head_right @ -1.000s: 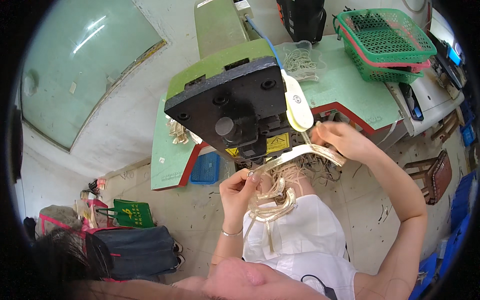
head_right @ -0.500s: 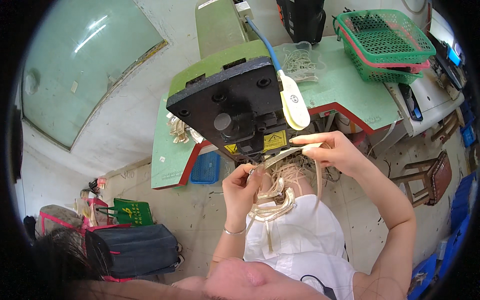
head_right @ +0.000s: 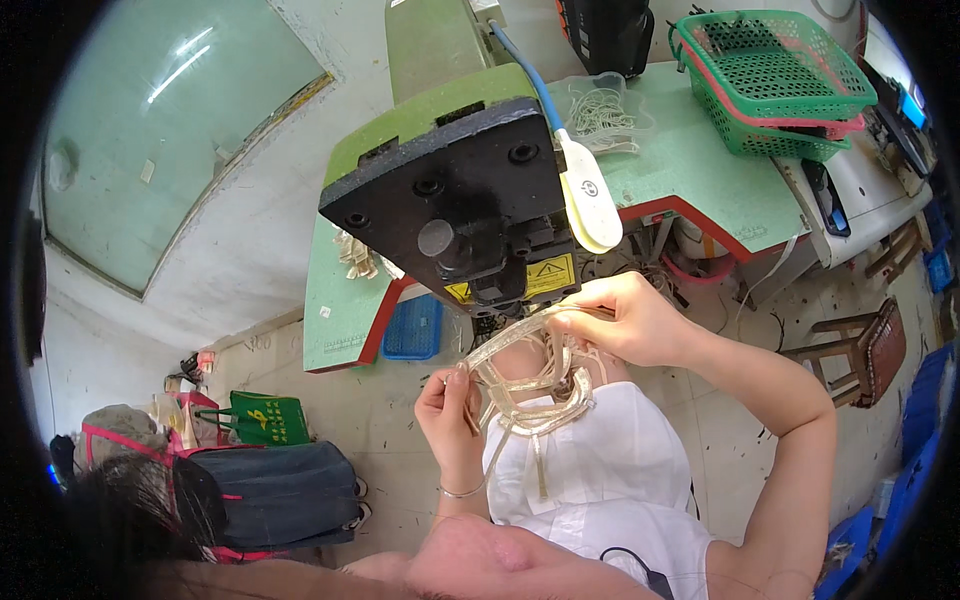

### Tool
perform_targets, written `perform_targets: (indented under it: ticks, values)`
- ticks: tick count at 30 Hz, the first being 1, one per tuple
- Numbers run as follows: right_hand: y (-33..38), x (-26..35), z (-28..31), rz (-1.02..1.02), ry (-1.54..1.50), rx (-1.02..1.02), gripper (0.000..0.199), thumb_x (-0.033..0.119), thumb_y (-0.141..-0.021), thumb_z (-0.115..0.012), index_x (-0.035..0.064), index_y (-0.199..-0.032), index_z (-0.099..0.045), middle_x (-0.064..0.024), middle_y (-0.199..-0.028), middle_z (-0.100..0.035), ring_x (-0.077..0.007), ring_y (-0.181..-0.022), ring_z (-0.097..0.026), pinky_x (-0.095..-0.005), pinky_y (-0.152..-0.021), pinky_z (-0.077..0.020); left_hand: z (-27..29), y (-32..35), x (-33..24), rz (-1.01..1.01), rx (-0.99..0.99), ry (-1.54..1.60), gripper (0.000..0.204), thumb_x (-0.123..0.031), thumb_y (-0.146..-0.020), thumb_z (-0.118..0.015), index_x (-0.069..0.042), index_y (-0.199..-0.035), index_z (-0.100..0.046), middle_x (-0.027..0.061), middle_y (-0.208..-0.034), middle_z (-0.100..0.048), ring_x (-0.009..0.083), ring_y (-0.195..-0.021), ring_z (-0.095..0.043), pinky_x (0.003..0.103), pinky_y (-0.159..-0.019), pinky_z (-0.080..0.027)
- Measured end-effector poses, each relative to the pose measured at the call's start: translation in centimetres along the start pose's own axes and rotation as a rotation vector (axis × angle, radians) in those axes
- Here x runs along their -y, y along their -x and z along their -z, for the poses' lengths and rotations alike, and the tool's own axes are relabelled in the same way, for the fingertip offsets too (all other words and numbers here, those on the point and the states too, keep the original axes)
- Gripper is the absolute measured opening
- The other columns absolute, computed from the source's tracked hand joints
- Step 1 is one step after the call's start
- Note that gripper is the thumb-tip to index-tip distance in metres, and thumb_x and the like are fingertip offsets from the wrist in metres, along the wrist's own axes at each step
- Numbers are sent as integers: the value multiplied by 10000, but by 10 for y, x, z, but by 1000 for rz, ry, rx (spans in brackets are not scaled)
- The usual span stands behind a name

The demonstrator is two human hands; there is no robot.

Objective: The person sits at a workbench and repeatedly feeds beige cords into a green processing machine. They pull the cords through the machine's mechanism and place the processed pieces onto a pile on the table. The person handles the cords one at a time, maintaining a steady rhythm throughout the clip.

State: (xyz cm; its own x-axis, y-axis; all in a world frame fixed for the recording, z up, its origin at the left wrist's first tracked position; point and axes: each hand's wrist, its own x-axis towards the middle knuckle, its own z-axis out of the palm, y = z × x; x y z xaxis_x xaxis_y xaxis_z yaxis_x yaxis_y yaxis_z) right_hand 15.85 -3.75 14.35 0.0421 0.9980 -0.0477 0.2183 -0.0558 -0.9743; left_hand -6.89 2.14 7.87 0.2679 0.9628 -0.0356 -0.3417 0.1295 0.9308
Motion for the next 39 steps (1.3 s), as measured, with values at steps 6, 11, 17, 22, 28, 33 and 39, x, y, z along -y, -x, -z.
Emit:
perform_targets:
  ticks: [6, 11, 17, 22, 28, 33, 39]
  values:
    - [-2, 17, -6, -47, 130, -61, 185, 137, -826, -647, -16, -925, -677, -44, -680, -646, -50, -599, -545, -237, -543, -443, 21, -10, 11, 26, 30, -217, 124, -112, -884, -591, 2, -837, -603, 0, -696, -545, 46, -625, -476, 195, -558, -359]
    - [-8, 17, 2, 111, 463, -36, 202, 117, -796, -651, -11, -952, -662, -129, -753, -670, -106, -617, -605, -258, -578, -476, -12, -39, -8, -643, 160, -848, 141, -121, -818, -651, -15, -906, -618, 71, -862, -602, 167, -828, -566, 282, -761, -417]
    - [-13, 14, -1, 277, 332, -124, 206, 118, -791, -652, -19, -944, -643, -130, -806, -678, -155, -685, -644, -282, -642, -496, -43, -47, -39, -500, 513, -970, 167, -158, -755, -715, -8, -793, -651, 47, -629, -555, 154, -613, -508, 279, -564, -375]
    - [-8, 21, 15, -50, 395, 47, 204, 139, -820, -638, -24, -943, -642, -44, -669, -617, -76, -550, -549, -254, -514, -443, -37, -60, -34, -104, 580, -714, 209, -171, -787, -710, 19, -723, -650, 3, -608, -578, 62, -587, -464, 227, -517, -345]
    - [13, 2, 15, -271, -149, -12, 213, 210, -867, -615, 3, -849, -663, 45, -569, -504, -25, -464, -425, -200, -436, -334, -29, -57, -25, 307, 615, -233, 197, -156, -847, -652, 8, -737, -648, -13, -655, -583, 36, -615, -462, 199, -553, -356]
    - [13, -1, 1, -247, -207, -96, 235, 234, -874, -613, 6, -859, -668, 49, -548, -492, -22, -458, -411, -192, -436, -302, -12, -37, 1, 258, 427, -130, 195, -166, -871, -629, 14, -800, -655, -8, -713, -601, 38, -621, -498, 196, -571, -393]
    - [0, -4, -25, -168, -291, -86, 197, 186, -876, -613, 12, -791, -646, 56, -547, -496, -9, -468, -431, -191, -423, -318, 7, -9, 8, 252, 244, 37, 190, -149, -889, -598, 20, -822, -650, 41, -741, -629, 79, -648, -559, 217, -601, -436]
